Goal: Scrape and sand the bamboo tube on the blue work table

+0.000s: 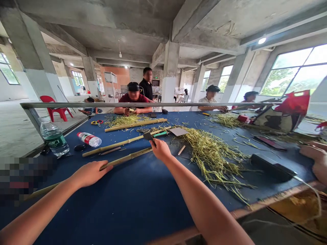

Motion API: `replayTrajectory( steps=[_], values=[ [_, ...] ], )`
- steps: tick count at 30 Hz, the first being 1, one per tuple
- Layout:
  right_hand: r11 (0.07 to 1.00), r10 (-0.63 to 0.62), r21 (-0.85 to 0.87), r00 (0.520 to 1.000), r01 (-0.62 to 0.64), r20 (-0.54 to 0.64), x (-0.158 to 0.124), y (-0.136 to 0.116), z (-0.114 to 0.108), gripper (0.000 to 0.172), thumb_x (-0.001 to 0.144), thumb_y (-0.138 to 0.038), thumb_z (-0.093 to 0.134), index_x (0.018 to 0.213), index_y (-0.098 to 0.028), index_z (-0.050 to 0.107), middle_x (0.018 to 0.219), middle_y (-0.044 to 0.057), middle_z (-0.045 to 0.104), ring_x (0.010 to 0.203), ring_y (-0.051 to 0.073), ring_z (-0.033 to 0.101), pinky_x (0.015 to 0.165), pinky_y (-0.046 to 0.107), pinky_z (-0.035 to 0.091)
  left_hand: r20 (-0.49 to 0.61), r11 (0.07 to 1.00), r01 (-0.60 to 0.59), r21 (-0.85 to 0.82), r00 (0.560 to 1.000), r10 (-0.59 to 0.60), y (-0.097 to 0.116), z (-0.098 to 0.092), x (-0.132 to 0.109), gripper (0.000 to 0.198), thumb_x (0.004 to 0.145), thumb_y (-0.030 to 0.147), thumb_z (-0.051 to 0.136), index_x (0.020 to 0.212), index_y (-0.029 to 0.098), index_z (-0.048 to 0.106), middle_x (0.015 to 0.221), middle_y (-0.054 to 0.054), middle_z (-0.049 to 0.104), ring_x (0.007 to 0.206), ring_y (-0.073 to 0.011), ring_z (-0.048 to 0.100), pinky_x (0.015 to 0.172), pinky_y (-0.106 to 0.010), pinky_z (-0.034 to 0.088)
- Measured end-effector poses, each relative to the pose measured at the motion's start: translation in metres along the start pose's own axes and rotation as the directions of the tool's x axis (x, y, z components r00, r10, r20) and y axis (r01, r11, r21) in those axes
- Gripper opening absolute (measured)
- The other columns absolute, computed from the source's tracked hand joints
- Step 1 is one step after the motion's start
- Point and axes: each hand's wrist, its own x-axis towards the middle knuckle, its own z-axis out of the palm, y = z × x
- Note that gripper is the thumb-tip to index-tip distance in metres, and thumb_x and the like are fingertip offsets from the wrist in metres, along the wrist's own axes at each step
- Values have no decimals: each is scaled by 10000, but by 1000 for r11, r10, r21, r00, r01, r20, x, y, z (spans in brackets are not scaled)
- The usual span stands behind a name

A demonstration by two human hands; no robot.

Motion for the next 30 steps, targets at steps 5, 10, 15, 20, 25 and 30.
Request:
replayTrajectory(
  steps=[5,10,15,20,25,30],
  values=[
    [951,278,208,926,-227,-257,20,26,-8,494,994,-589,394,748,-213,598,700,49,671,663,208,606,575,258,383,17,1000,7,-4,1000,-7,2,-2,-1,616,934,754,264,915,262,633,886,-91,759,807,-301,698,627,-333,388],
    [824,564,136,771,-550,-297,34,102,-73,394,962,-489,479,805,-179,665,791,102,706,724,238,640,626,297,428,37,1000,23,8,999,-23,5,-4,-2,618,932,750,258,898,259,632,884,-93,757,831,-306,699,632,-327,393],
    [649,538,-309,707,-695,-460,28,170,-125,591,865,-455,694,1337,-120,576,1313,262,610,1204,387,558,929,463,435,21,1000,22,22,1000,-22,3,-2,0,603,929,734,279,945,262,656,903,-106,762,899,-332,706,670,-334,422],
    [804,232,-555,972,-215,-41,57,169,-76,723,884,-529,687,1463,-146,480,1479,232,505,1418,364,360,1136,508,264,-10,999,29,-19,1000,-29,0,2,3,601,909,749,324,990,273,682,899,-98,777,886,-323,726,704,-327,448],
    [764,428,-574,897,-296,108,103,155,-30,505,863,-322,727,1307,-99,638,1307,244,645,1299,339,541,1062,452,388,-11,999,43,-9,999,-44,-1,2,2,615,909,764,317,969,274,684,912,-95,783,883,-319,725,722,-332,453],
    [735,441,-551,896,-396,-55,125,160,-60,313,941,-178,526,1180,-76,702,1117,274,706,1057,341,672,866,433,487,28,998,57,22,998,-57,4,-2,1,640,925,770,259,909,269,657,867,-87,761,822,-311,702,675,-342,424]
  ],
)
